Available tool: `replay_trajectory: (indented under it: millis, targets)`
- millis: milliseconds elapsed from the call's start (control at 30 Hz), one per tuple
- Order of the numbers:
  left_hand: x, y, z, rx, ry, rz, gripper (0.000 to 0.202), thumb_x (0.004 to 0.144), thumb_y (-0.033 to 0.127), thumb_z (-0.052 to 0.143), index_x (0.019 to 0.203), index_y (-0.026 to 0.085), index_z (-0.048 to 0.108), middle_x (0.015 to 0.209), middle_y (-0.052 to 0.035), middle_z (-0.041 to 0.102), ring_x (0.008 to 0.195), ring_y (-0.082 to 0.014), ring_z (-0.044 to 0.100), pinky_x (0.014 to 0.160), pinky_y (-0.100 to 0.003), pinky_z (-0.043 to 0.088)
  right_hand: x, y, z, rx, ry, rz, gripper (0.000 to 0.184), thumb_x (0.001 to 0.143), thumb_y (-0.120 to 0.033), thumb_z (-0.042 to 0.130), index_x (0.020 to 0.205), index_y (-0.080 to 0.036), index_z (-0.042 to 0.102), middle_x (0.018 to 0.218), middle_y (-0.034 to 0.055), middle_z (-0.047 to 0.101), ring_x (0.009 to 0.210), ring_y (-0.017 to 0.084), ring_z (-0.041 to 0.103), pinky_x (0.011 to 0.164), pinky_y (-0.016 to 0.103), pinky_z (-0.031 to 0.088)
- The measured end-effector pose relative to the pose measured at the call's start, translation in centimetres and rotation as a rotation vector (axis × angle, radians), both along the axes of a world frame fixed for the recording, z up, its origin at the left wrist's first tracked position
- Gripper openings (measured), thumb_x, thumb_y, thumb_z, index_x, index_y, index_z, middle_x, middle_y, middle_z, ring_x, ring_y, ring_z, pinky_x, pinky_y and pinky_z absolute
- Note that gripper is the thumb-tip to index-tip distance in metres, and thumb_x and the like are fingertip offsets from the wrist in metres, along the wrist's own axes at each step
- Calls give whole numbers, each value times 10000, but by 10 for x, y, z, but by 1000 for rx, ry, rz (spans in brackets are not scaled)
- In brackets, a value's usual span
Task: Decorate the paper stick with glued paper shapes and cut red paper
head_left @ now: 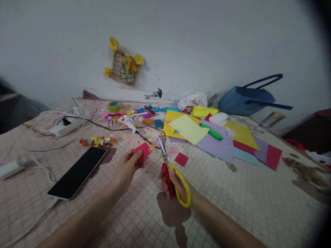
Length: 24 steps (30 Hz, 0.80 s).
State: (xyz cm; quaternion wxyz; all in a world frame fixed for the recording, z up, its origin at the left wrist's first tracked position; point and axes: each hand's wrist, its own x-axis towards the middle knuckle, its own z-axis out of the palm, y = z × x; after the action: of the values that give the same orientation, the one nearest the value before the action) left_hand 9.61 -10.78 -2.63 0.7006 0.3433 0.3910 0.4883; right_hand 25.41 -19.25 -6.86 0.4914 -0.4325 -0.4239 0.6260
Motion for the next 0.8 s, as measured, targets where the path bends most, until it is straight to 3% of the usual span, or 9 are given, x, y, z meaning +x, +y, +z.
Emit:
replay_trajectory:
  millis: [167,333,467,633,800]
  targets:
    - [-5,6,9,-2,-47,66,251,614,211,753,672,147,516,563,64,534,493,-45,497,461,-147,385,1,-1,2,29,-53,28,538,798,-683,375,838,-166,520,492,-71,414,356,54,365,349,170,334]
    - [-6,6,12,-22,-68,49,279,587,204,766,643,148,498,521,73,484,449,-28,415,414,-132,322,1,-5,11,41,-145,104,517,794,-671,407,835,-166,512,511,-71,417,370,44,362,360,161,341]
    - [-5,6,10,-11,-61,39,288,603,241,760,644,152,489,494,83,430,419,-21,349,389,-134,266,4,-4,12,38,-180,61,533,785,-687,393,840,-170,512,524,-66,413,381,53,365,351,169,337]
    - [-6,4,10,23,9,-5,277,640,276,736,649,152,489,481,93,369,403,-15,272,379,-141,195,12,0,23,80,-390,-51,541,729,-701,471,832,-171,509,569,-52,415,447,70,390,385,185,349]
    - [-8,2,13,105,116,7,243,645,288,724,685,145,532,540,69,439,435,-22,293,406,-156,195,11,-3,23,71,-290,-16,511,774,-674,439,873,-177,504,554,-62,396,440,70,373,390,186,339]
